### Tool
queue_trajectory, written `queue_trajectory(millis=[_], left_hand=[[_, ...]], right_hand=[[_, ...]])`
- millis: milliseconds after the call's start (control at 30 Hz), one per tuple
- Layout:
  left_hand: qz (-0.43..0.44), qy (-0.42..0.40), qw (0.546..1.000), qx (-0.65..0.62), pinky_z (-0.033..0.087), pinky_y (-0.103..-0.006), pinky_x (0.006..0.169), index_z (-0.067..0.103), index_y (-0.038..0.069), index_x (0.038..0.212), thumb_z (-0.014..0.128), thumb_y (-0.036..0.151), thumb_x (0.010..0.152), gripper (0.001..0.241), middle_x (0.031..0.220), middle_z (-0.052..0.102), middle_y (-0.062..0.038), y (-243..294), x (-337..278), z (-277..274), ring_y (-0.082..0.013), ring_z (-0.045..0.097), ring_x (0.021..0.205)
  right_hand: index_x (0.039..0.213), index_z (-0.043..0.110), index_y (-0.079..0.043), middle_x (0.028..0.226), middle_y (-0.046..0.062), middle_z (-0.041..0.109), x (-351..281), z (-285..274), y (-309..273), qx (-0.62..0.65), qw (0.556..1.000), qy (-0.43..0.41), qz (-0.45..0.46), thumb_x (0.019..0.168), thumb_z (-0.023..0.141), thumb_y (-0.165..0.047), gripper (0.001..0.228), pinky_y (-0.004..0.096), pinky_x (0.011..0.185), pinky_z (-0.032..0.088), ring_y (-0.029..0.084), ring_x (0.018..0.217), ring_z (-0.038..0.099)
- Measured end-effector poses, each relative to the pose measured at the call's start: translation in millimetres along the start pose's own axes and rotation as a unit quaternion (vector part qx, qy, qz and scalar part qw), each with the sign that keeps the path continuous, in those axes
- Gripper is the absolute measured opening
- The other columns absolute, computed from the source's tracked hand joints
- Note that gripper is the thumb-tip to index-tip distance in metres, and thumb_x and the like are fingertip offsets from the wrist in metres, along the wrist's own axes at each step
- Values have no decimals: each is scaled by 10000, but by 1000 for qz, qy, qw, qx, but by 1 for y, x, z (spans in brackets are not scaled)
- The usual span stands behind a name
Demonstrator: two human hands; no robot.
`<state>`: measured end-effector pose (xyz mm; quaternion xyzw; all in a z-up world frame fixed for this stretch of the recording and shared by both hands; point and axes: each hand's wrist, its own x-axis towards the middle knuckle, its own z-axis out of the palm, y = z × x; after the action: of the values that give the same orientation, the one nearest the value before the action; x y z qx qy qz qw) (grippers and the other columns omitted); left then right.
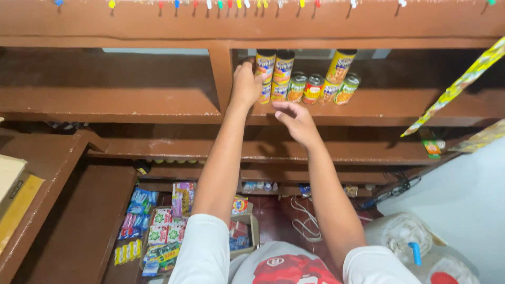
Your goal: Organize and restock canned goods on wooden shelves in a grocery store.
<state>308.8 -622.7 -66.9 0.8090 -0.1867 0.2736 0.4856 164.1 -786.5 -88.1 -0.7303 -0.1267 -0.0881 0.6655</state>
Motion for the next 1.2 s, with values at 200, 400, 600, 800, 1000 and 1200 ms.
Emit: queue_trajectory(millis=[200, 400, 600, 800, 1000, 1200], left_hand=[[-16, -16, 1000, -2, 518, -479, 922, 657, -23, 1204, 853, 146, 818, 465, 1069, 689, -255, 9, -1, -6, -424, 647, 1054], [-32, -10, 999, -42, 583, -413, 799, 657, -28, 1208, 832, 137, 805, 469, 1034, 704, -233, 0, -4, -2, -332, 724, 900], [-47, -34, 995, -77, 599, -382, 793, 627, -38, 1244, 825, 147, 822, 502, 1078, 721, -224, 19, -5, -14, -295, 751, 889], [-18, -35, 993, -112, 599, -397, 831, 630, -34, 1234, 811, 121, 811, 486, 1089, 710, -224, 25, -6, -19, -309, 730, 984], [-32, -24, 999, 29, 489, -470, 989, 556, -53, 1252, 835, 93, 806, 547, 1191, 599, -265, 9, -13, -8, -437, 591, 1145], [117, 79, 989, -31, 481, -463, 1048, 467, -94, 1372, 698, -73, 795, 622, 1312, 525, -284, 59, -55, -36, -461, 547, 1232]], right_hand=[[1267, 658, 27, 1221, 105, 718, 1, -1, 8, 36, 999, 2, 39, 980, 651, -58, 299, 286, 990, 520, 142, 1117, 654], [1253, 656, 28, 1197, 95, 715, 4, 0, 24, 51, 998, -25, 20, 962, 647, -47, 301, 287, 997, 526, 142, 1132, 669], [1255, 665, 13, 1175, 85, 730, 0, 0, 26, 57, 997, -21, 51, 975, 638, -68, 292, 284, 965, 534, 129, 1074, 668], [1264, 659, 3, 1171, 82, 733, -2, -3, 27, 54, 996, -17, 66, 983, 632, -84, 295, 277, 936, 532, 116, 1035, 661], [1258, 655, 12, 1174, 85, 729, 8, -3, 22, 62, 998, -7, 23, 989, 643, -81, 285, 281, 944, 540, 117, 1029, 658], [1254, 655, 13, 1164, 95, 729, 0, 0, 19, 54, 998, 1, 45, 981, 653, -100, 296, 294, 915, 538, 130, 998, 648]])
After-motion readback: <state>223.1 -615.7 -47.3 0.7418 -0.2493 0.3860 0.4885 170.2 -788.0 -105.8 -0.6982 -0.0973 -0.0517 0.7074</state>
